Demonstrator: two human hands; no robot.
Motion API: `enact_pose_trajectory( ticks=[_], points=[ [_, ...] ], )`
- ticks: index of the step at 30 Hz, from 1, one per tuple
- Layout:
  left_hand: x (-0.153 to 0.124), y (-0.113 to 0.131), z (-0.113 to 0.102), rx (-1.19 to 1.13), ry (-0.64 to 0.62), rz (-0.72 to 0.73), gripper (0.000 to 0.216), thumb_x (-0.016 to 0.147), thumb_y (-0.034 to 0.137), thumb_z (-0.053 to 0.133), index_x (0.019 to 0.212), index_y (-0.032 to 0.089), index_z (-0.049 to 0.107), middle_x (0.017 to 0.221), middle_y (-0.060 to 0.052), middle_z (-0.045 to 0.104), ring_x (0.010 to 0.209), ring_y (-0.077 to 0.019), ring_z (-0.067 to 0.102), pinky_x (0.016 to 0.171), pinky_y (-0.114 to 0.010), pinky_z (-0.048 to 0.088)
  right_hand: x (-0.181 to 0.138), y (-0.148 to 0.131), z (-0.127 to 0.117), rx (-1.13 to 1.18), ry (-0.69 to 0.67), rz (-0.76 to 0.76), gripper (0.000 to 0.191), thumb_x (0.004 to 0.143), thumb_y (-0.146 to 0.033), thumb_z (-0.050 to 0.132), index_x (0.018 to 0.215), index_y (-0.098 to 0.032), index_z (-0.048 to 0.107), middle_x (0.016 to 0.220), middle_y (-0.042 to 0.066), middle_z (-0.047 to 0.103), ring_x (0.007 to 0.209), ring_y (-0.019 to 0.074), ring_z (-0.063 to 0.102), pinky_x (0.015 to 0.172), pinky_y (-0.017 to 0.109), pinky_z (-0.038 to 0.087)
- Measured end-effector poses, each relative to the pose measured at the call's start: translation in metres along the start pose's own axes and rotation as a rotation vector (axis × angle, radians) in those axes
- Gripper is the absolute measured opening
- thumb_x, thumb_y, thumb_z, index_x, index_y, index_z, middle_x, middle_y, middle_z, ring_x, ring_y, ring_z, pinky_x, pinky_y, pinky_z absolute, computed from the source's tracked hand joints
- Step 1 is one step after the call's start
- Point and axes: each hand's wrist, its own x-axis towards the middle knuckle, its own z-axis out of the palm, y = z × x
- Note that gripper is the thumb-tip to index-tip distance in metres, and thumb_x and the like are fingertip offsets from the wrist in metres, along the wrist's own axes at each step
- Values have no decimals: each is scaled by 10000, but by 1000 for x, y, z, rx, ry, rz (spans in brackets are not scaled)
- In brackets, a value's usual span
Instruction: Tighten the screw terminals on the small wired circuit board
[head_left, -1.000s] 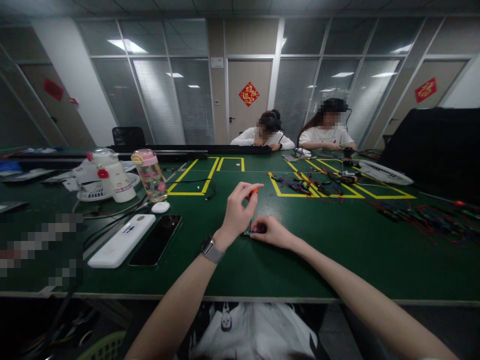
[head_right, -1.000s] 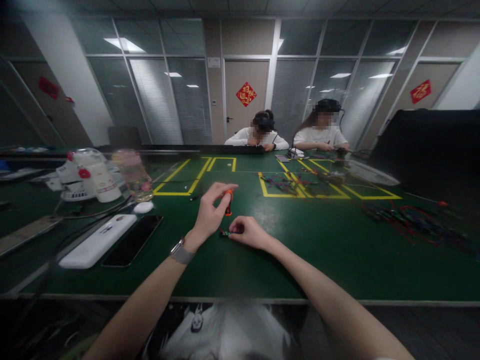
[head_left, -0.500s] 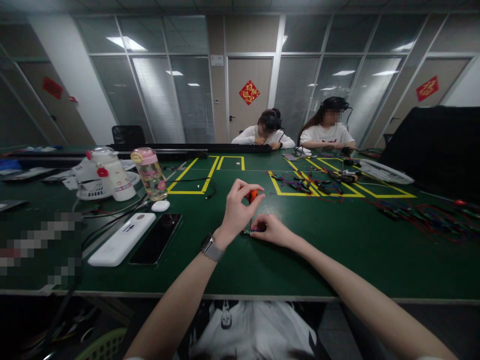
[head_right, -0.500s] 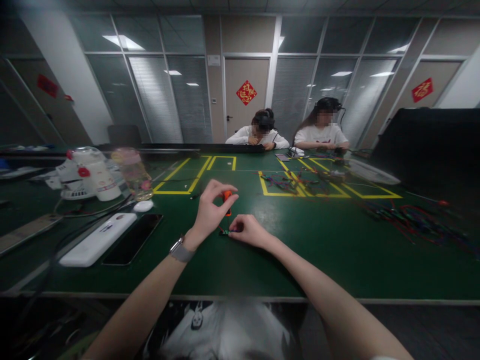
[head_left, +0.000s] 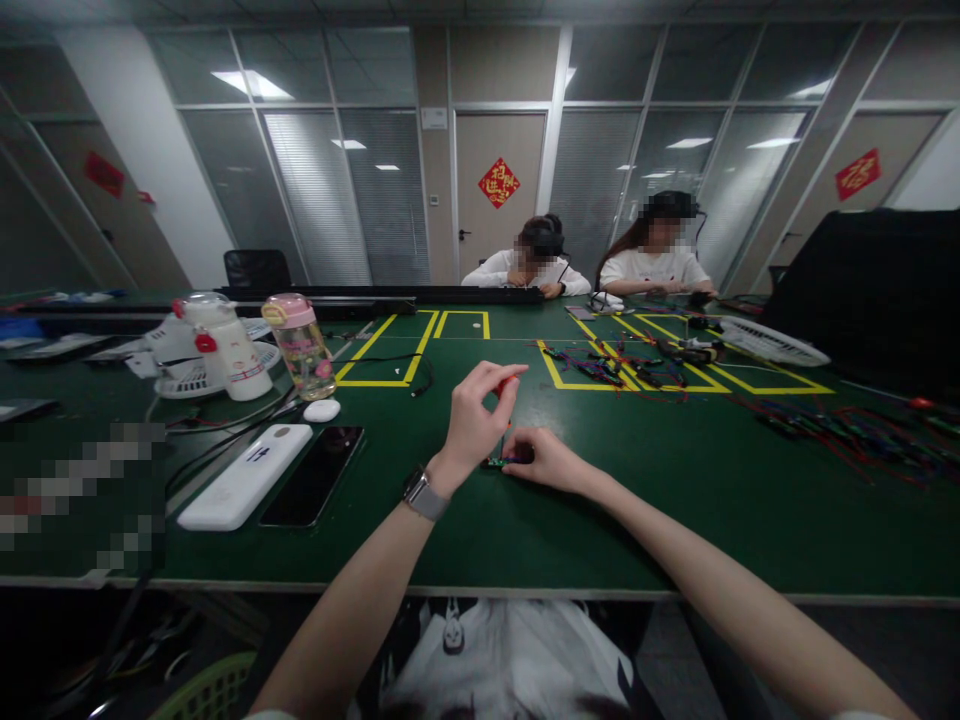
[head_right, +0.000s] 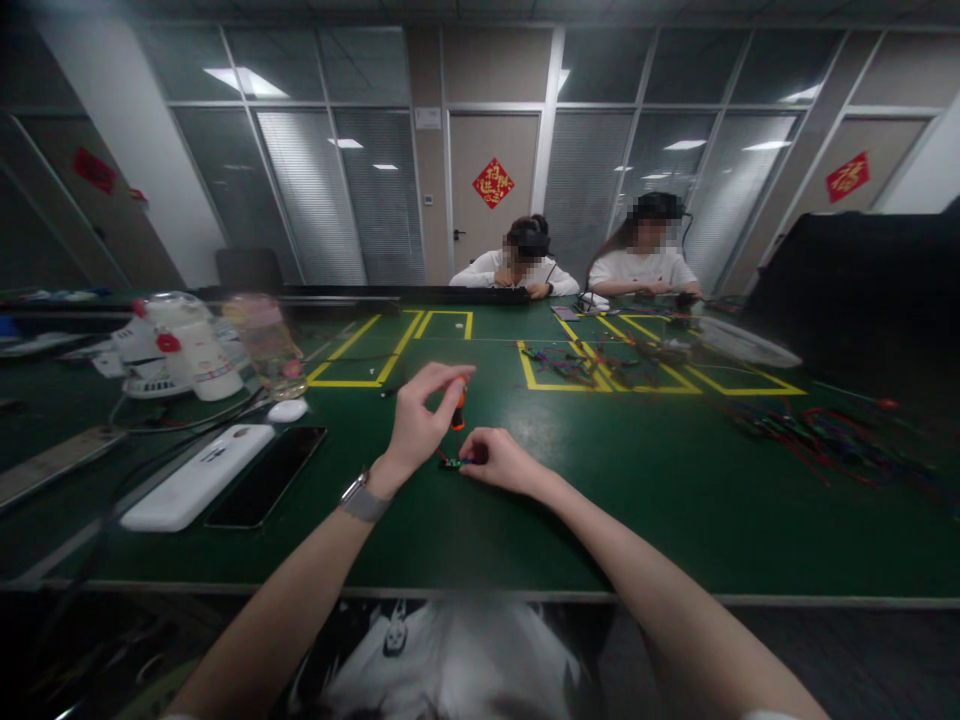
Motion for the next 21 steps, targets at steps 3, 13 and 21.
enact_pose_trajectory(
  ticks=[3,13,21],
  points=[
    [0,-3,1,38,50,-41,111,869,178,618,933,201,706,827,-15,587,751,-124,570,678,-245,482,0,0,0,-6,4,1,106,712,-153,711,800,-135,655,701,-6,591,607,114,504,572,225,398],
    [-1,-2,1,-52,-70,-51,255,954,177,468,1131,211,648,1025,-53,658,927,-149,625,792,-268,506,0,-3,-1,11,5,-7,90,714,-153,707,781,-136,649,677,-10,581,602,118,501,566,228,395],
    [-1,-3,2,80,47,17,42,826,189,686,865,203,696,787,2,543,714,-119,533,675,-248,472,0,-2,0,17,3,-13,99,714,-155,708,794,-141,652,694,-6,595,618,120,517,575,226,407]
  ],
)
